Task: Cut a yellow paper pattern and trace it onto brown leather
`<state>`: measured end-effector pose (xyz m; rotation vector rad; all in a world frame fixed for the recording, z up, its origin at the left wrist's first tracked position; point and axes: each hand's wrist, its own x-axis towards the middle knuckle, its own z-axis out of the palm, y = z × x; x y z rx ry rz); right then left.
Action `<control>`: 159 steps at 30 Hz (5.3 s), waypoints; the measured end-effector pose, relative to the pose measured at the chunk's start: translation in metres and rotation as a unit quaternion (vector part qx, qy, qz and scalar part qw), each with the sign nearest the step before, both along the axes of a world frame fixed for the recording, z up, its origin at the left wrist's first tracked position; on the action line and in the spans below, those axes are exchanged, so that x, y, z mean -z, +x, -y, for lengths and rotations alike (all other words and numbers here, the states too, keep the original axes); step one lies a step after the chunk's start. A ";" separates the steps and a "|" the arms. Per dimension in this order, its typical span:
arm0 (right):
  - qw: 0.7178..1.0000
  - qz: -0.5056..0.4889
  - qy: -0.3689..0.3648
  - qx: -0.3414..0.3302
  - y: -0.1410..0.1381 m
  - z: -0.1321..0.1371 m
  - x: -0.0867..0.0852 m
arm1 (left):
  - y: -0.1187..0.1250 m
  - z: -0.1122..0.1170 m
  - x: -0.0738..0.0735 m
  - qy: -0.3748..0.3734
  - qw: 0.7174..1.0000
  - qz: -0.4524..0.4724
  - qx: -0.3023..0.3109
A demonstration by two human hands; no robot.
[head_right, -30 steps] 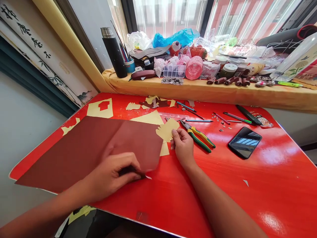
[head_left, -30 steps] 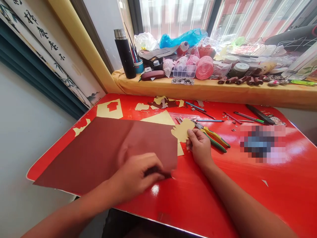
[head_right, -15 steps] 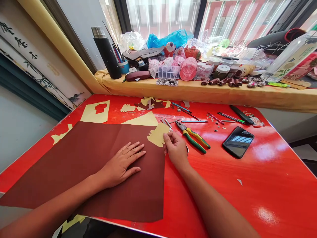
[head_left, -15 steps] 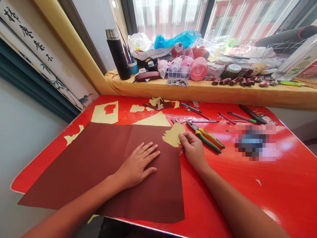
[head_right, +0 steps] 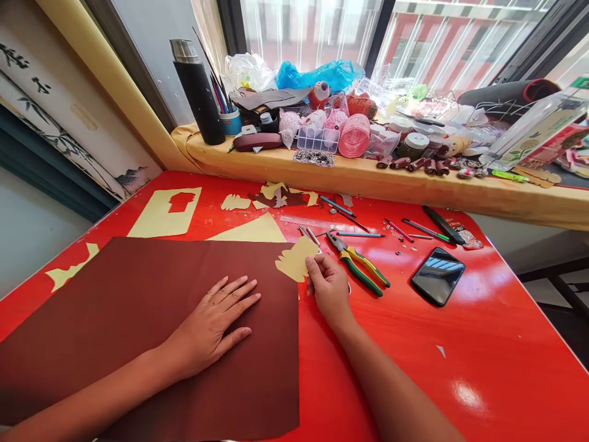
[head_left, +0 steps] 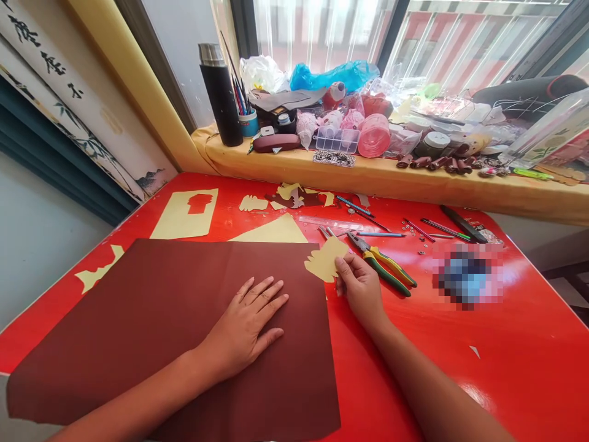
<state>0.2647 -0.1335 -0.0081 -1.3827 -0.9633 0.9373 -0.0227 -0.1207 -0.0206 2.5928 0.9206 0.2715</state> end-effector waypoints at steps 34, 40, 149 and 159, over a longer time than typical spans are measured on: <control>0.997 0.026 -0.042 -0.056 -0.005 0.000 0.002 | 0.062 -0.097 -0.059 -0.260 0.963 -0.074 0.002; 0.991 0.096 -0.027 -0.092 -0.006 0.001 0.008 | 0.073 -0.095 -0.055 -0.201 0.973 -0.069 0.088; 0.985 -0.135 -0.035 -0.105 -0.001 0.077 -0.027 | 0.022 -0.149 -0.088 0.002 0.974 -0.008 -0.226; 0.991 0.050 -0.061 -0.108 -0.003 0.118 -0.013 | 0.021 -0.153 -0.087 -0.010 0.971 -0.016 -0.240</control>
